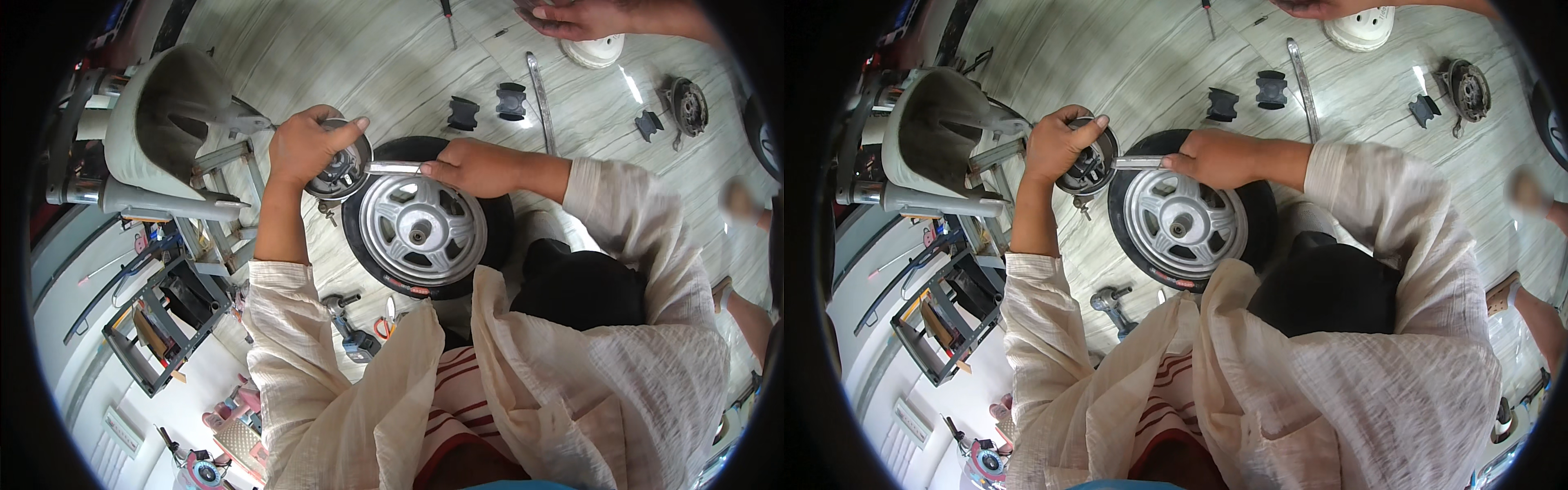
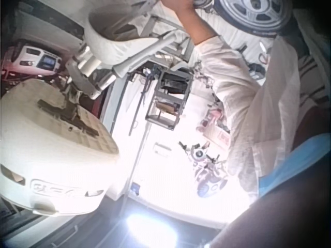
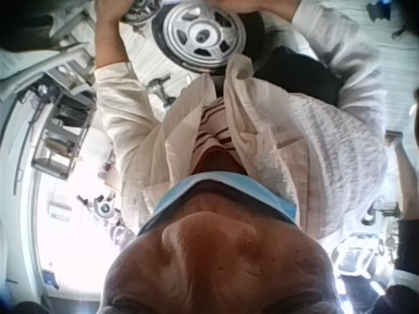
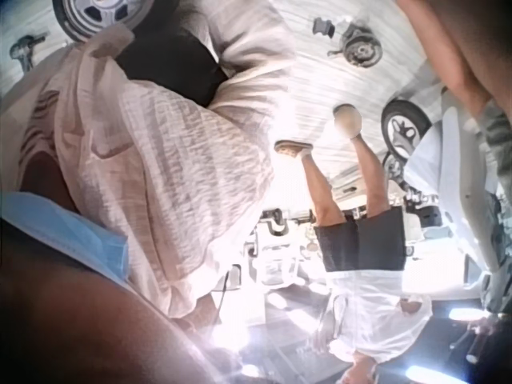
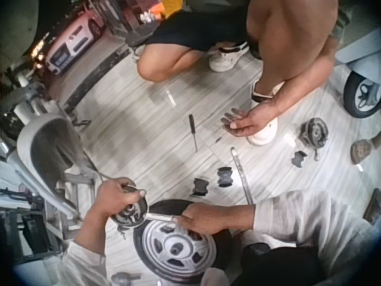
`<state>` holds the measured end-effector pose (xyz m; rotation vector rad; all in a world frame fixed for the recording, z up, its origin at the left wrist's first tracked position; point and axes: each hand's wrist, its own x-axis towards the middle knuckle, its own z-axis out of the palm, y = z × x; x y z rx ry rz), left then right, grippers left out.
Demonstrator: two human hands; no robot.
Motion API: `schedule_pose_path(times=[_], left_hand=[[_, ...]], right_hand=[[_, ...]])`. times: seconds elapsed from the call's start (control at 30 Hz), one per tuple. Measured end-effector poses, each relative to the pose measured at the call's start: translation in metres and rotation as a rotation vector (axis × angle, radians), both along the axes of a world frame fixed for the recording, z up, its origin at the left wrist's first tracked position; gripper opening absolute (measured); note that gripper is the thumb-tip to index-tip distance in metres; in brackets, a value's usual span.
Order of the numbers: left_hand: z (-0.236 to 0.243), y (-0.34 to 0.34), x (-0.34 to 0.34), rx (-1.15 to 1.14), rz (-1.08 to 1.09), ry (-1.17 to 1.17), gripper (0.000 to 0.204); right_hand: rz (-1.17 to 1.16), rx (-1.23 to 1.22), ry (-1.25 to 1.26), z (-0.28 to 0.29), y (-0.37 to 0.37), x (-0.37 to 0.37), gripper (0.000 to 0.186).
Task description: The person inflates a scooter wheel using a hand pump and then assembles a brake assembly by inserting brake shoes into a drum and tightening with a wrench. The person handles the wheel, pump, brake drum, brake shoes, and wrench throughout the task.
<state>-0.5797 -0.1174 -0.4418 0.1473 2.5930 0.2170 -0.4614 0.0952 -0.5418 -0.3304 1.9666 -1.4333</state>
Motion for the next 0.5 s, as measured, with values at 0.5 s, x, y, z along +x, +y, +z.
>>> schedule_pose_path(times=[0.5], left_hand=[[0.002, -0.002, -0.003, -0.054, -0.032, -0.125, 0.077]], right_hand=[[0.024, -0.177, 0.030, -0.030, -0.008, 0.003, 0.055]])
